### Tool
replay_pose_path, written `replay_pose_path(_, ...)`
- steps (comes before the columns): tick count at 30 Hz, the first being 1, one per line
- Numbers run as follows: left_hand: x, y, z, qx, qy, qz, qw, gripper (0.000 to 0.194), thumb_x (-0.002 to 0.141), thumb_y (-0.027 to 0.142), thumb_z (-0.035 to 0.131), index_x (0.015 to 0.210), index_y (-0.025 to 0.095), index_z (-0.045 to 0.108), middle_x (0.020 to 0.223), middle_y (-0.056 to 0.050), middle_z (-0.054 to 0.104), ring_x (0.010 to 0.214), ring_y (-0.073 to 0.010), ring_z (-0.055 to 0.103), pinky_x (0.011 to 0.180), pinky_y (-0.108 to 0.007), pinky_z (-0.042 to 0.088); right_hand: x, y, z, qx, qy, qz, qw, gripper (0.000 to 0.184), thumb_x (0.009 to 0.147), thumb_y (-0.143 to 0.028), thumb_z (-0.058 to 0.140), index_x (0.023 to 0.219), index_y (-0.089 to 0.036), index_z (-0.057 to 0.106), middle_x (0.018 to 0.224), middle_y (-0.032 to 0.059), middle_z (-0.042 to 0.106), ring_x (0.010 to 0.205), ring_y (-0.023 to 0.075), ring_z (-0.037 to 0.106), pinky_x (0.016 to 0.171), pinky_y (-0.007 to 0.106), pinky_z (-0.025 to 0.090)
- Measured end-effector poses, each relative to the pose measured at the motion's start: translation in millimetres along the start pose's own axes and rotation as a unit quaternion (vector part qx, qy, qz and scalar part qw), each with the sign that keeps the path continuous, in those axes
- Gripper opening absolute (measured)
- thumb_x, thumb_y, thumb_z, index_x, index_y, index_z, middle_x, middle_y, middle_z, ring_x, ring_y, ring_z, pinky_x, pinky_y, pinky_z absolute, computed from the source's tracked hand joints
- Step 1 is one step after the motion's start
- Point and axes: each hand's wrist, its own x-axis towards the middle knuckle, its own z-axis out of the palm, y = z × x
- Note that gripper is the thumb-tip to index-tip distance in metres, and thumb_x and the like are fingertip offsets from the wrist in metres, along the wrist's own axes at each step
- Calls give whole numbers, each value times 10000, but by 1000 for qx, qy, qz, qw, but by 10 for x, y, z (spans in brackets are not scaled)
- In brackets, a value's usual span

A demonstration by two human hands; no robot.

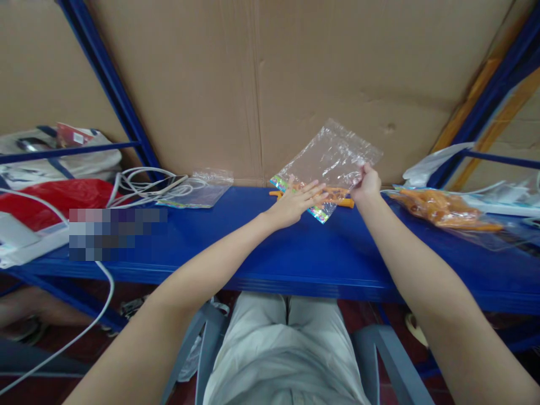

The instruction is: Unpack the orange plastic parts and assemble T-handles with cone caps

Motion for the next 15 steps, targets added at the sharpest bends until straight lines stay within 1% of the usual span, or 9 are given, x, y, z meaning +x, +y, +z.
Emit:
replay_pose_path(2, 9, -57, -83, 22, 12, 6, 1000, 809, 911, 17, 395, 1604, 400, 228, 1662, -37, 317, 1567, -237, 207, 1202, -700, -75, -34, -40, 7, 10, 10, 0, 1000, 255, 943, -370, 500, 736, -223, 515, 514, -91, 271, 421, 94, 290, 411, 214, 310)
replay_pose_path(4, 15, -103, -217, 45, 18, 2, 999, 770, 921, 56, 444, 1591, 399, 278, 1650, -49, 344, 1561, -259, 231, 1193, -707, -95, -73, -78, 13, 14, 7, 3, 1000, 261, 928, -365, 519, 709, -229, 478, 504, -96, 267, 413, 90, 293, 412, 208, 308)
replay_pose_path(7, -3, -162, -494, 74, 13, -28, 997, 709, 926, 71, 450, 1563, 371, 366, 1631, -54, 391, 1553, -269, 258, 1185, -714, -106, -139, -121, 26, 24, 15, 18, 999, 298, 928, -329, 511, 666, -237, 402, 469, -101, 260, 395, 85, 294, 397, 196, 296)
replay_pose_path(9, -60, -220, -690, 86, 7, -57, 995, 664, 928, 75, 447, 1524, 367, 438, 1613, -41, 430, 1543, -275, 285, 1176, -732, -97, -184, -132, 40, 23, 25, 22, 999, 303, 936, -308, 486, 657, -239, 393, 450, -100, 278, 376, 83, 294, 385, 191, 288)
replay_pose_path(12, -251, -383, -932, 99, -2, -119, 988, 627, 915, 100, 461, 1480, 368, 504, 1587, -25, 471, 1536, -298, 298, 1156, -766, -75, -246, -106, 73, -11, 20, 13, 1000, 255, 923, -317, 505, 685, -229, 482, 443, -97, 345, 348, 78, 306, 370, 191, 284)
replay_pose_path(15, -556, -638, -1068, 124, -36, -208, 970, 658, 878, 98, 463, 1466, 388, 519, 1580, -6, 481, 1541, -320, 281, 1139, -793, -58, -305, -8, 118, -86, -1, -11, 996, 193, 892, -299, 539, 721, -212, 561, 463, -84, 431, 341, 75, 329, 367, 194, 283)
